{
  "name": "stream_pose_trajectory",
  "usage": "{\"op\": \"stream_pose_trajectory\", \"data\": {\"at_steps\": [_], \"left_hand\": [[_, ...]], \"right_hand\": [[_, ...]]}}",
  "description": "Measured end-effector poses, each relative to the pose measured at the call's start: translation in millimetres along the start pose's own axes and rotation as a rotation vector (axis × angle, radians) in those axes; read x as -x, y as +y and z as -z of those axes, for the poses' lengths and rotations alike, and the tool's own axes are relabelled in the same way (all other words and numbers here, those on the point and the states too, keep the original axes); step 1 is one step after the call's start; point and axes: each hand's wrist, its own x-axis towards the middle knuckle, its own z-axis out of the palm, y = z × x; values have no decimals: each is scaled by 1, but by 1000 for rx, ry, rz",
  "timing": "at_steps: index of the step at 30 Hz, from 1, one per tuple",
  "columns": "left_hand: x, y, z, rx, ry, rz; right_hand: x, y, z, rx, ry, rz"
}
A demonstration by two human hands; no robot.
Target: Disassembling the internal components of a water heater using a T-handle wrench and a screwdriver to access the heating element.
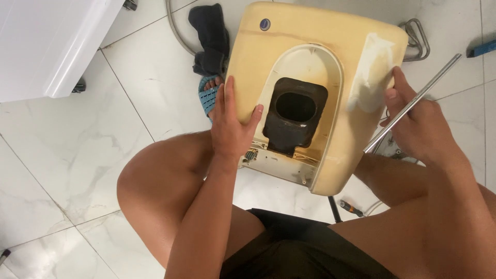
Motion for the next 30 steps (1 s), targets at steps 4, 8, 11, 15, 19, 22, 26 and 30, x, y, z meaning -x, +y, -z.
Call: {"op": "stream_pose_trajectory", "data": {"at_steps": [4, 8, 11, 15, 19, 22, 26, 30], "left_hand": [[-3, 9, 5, 50, -94, 101], [-2, 5, 1, 81, -47, 43], [-3, 8, 6, 38, -91, 98], [-3, 8, 6, 44, -86, 107], [-2, 0, 1, 38, -55, 55], [-3, 3, 3, 19, -73, 79], [-2, 2, 2, 35, -57, 63], [-3, 2, 2, 29, -50, 54]], "right_hand": [[-10, 31, 3, 28, 23, 151], [-13, 32, 1, -11, 47, 204], [-4, 13, 4, 11, 1, 54], [-6, 14, 1, -7, 22, 48], [-17, 30, -5, -26, 63, 132], [-2, 6, 1, -51, 26, 22], [-2, 3, 1, -35, 23, -15], [-9, 13, -2, 13, 42, 75]]}}
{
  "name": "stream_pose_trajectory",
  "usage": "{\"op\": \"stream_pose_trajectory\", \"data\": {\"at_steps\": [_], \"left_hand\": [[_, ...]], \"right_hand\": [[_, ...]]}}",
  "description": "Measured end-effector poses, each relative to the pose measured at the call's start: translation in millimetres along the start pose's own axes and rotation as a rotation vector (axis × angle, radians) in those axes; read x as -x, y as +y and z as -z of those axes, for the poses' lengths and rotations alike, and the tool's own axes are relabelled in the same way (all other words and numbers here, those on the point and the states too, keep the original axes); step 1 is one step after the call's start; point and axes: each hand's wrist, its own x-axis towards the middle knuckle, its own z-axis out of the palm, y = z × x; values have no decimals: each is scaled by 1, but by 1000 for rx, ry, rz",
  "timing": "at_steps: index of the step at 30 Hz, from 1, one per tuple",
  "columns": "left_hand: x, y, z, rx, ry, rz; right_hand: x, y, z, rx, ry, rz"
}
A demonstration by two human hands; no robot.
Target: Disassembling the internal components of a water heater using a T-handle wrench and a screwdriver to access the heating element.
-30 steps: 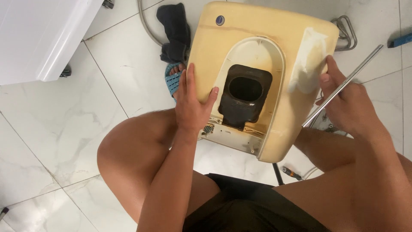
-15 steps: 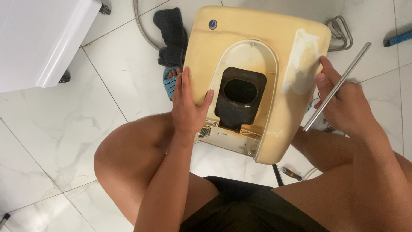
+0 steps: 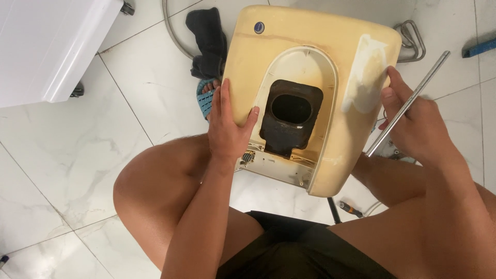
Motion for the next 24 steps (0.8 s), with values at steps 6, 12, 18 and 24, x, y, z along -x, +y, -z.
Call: {"op": "stream_pose_trajectory", "data": {"at_steps": [6, 12, 18, 24], "left_hand": [[1, -2, -1, -18, 5, -13], [1, -1, -1, -21, 6, 6], [1, 4, 4, -21, -13, 36], [1, -3, 0, -36, 31, -35]], "right_hand": [[4, -9, 0, -25, -6, -12], [3, -9, -2, -54, 15, 8], [6, -20, 0, -11, -1, -30], [-1, -11, -5, 16, 16, 20]]}}
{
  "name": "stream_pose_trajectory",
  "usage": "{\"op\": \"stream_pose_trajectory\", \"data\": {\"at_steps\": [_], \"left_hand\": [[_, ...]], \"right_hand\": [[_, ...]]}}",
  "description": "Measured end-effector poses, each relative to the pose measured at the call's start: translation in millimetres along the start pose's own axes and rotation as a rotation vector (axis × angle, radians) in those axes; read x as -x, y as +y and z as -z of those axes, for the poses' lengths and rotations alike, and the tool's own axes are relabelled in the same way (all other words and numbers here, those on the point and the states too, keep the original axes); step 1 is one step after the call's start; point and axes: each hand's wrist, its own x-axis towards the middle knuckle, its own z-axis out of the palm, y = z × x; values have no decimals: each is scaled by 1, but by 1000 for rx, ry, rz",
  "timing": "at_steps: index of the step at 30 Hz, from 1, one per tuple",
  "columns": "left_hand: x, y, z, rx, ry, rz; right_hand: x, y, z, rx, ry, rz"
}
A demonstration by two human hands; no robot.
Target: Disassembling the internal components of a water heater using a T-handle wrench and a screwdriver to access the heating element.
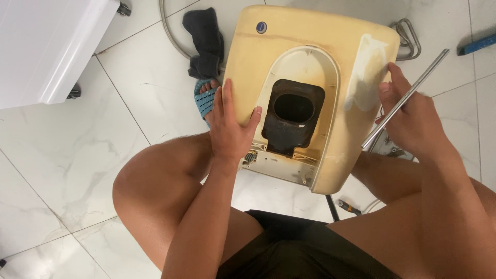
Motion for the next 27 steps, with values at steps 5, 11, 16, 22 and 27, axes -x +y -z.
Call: {"op": "stream_pose_trajectory", "data": {"at_steps": [5, 11, 16, 22, 27], "left_hand": [[0, 5, 3, 13, -27, 30], [0, 1, 0, 22, -19, 28], [1, -1, -1, -8, 22, -29], [3, -8, -7, -51, 115, -108], [3, -5, -4, -35, 74, -52]], "right_hand": [[8, -15, 5, -14, -19, -44], [5, -10, 3, -22, -34, -71], [7, -15, 5, 14, -42, -73], [3, -14, 2, 27, -17, -76], [-5, -6, -5, 52, 14, -41]]}}
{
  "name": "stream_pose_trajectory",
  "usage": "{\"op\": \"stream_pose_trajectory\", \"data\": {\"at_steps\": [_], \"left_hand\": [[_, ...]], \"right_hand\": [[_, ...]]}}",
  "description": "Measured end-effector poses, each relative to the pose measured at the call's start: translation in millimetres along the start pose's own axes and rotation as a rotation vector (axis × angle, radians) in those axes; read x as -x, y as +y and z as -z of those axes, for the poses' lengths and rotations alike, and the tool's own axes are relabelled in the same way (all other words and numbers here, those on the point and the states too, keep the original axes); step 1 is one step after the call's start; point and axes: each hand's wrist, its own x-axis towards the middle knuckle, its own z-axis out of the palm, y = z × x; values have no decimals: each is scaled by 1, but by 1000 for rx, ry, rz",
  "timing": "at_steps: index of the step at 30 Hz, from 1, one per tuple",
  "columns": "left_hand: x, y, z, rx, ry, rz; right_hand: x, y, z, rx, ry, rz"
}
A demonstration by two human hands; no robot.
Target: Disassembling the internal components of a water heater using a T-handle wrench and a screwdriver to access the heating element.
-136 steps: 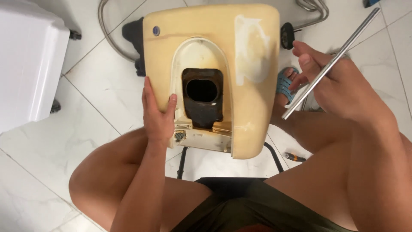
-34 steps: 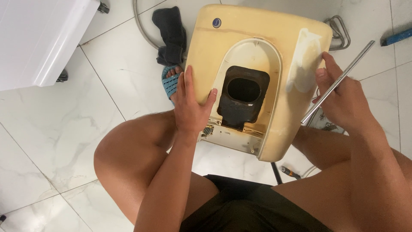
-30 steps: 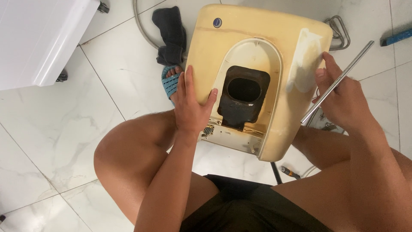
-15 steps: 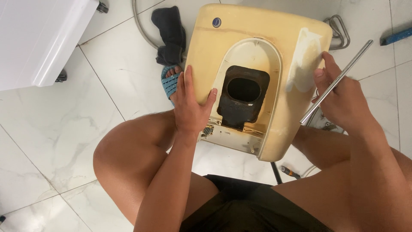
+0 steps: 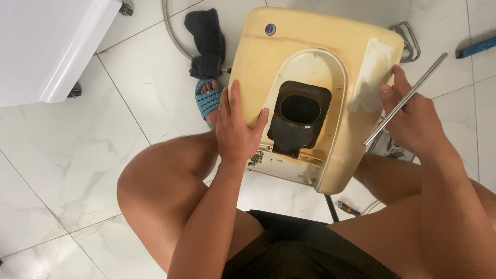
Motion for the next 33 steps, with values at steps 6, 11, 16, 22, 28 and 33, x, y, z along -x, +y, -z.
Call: {"op": "stream_pose_trajectory", "data": {"at_steps": [6, 11, 16, 22, 28, 33], "left_hand": [[0, -1, -2, -24, 2, 9], [1, -3, -5, -28, 43, -62], [1, -1, -2, -18, 6, 0], [2, -1, -1, 14, 48, -23], [1, 3, 5, 7, -15, 26], [0, -1, 1, 9, 0, -5]], "right_hand": [[7, -6, 3, -45, -23, -43], [0, 6, 1, 13, -6, 29], [2, -2, 2, 0, -44, -25], [-8, 9, -9, 50, -29, 93], [19, -36, 6, -108, -103, -119], [15, -16, 6, 0, -117, -59]]}}
